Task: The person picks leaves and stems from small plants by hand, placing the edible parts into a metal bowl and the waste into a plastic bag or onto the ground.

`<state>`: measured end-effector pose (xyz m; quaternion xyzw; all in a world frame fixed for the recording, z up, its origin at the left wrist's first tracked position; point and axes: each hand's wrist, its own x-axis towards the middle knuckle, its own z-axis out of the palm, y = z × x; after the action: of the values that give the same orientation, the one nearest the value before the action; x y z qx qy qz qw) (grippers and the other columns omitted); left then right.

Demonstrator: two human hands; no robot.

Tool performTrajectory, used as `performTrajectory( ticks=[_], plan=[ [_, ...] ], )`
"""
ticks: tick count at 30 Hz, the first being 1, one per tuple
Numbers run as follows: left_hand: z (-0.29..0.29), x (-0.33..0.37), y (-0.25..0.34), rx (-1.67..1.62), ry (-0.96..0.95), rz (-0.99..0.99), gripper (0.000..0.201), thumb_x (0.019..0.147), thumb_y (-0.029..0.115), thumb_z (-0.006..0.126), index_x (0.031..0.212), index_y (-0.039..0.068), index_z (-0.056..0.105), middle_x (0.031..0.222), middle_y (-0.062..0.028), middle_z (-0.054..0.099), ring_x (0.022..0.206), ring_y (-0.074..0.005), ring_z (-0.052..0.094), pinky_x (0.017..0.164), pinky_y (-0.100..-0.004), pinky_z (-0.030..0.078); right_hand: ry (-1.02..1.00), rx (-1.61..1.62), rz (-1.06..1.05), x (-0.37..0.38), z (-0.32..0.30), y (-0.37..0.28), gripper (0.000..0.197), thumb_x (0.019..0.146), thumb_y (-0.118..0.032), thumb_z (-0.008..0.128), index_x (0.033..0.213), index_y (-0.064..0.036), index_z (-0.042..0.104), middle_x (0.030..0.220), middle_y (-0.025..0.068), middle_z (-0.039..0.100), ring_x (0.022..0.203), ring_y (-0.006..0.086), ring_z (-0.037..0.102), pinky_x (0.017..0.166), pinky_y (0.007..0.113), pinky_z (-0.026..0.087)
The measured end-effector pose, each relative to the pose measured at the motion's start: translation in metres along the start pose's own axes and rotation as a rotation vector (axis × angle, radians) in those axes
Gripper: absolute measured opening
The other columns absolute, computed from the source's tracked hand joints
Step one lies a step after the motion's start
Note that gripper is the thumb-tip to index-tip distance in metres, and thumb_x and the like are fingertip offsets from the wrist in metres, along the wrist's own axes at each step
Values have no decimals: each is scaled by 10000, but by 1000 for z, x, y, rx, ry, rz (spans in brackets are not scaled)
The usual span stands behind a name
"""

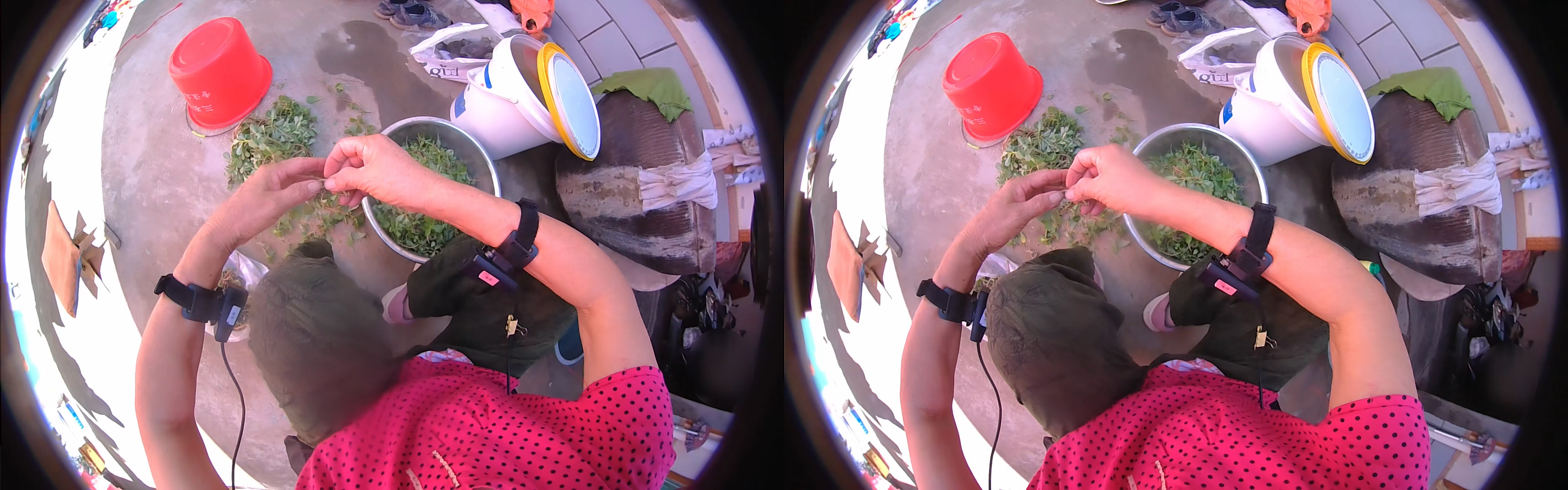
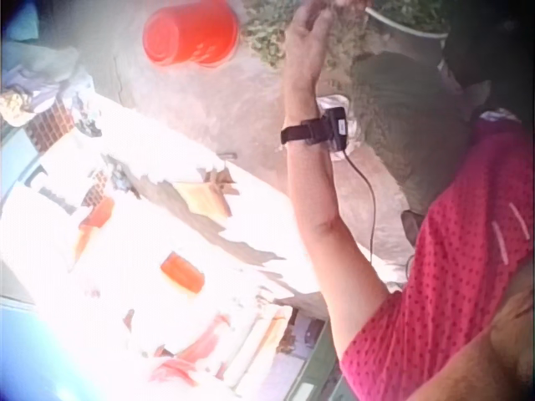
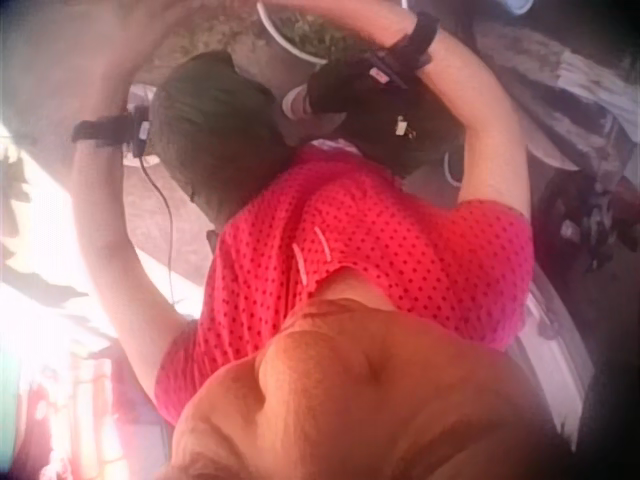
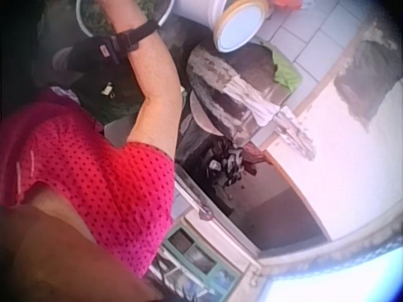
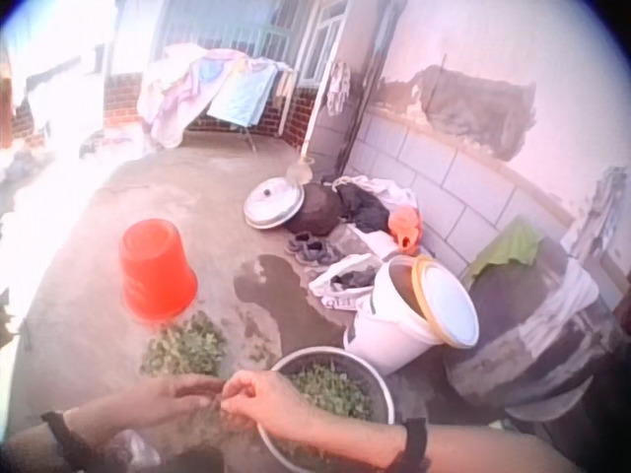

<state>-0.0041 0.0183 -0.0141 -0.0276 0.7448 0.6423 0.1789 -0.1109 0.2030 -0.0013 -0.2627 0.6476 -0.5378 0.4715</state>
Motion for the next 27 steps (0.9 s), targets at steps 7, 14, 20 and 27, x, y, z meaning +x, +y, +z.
performTrajectory(
  ticks=[7, 14, 20, 27],
  plan=[
    [25, 59, -151, 624, -140, -160, 384, 856, 106, 545, 1238, 111, 587, 1154, -163, 627, 983, -275, 639, 838, -373, 508, 159, -631, 171, -38, -62, -1, 246, 780, -145, 642, 962, 19, 619, 805, 115, 664, 698, 231, 657, 667, 336, 518],
    [55, 90, -226, 925, 116, -276, 252, 827, 121, 517, 1048, 106, 638, 1059, -170, 616, 928, -356, 620, 802, -436, 502, 126, -982, 114, -51, -75, 24, 307, 804, -171, 631, 1060, -1, 624, 1095, 177, 593, 1026, 337, 576, 872, 419, 452],
    [2, 66, -220, 568, 264, -36, 130, 846, 100, 531, 944, 52, 601, 918, -118, 615, 796, -266, 636, 657, -371, 513, 120, -942, 21, -40, -76, 17, 270, 800, -177, 633, 991, 13, 645, 972, 174, 630, 940, 342, 609, 825, 414, 469],
    [-17, 27, -127, -877, 284, -44, 189, 930, 153, 522, 1101, 77, 547, 1121, -79, 619, 909, -183, 605, 677, -281, 465, 102, -769, 5, -37, -59, -8, 253, 814, -160, 607, 1004, 3, 644, 961, 180, 667, 903, 322, 642, 802, 391, 486]
  ],
)
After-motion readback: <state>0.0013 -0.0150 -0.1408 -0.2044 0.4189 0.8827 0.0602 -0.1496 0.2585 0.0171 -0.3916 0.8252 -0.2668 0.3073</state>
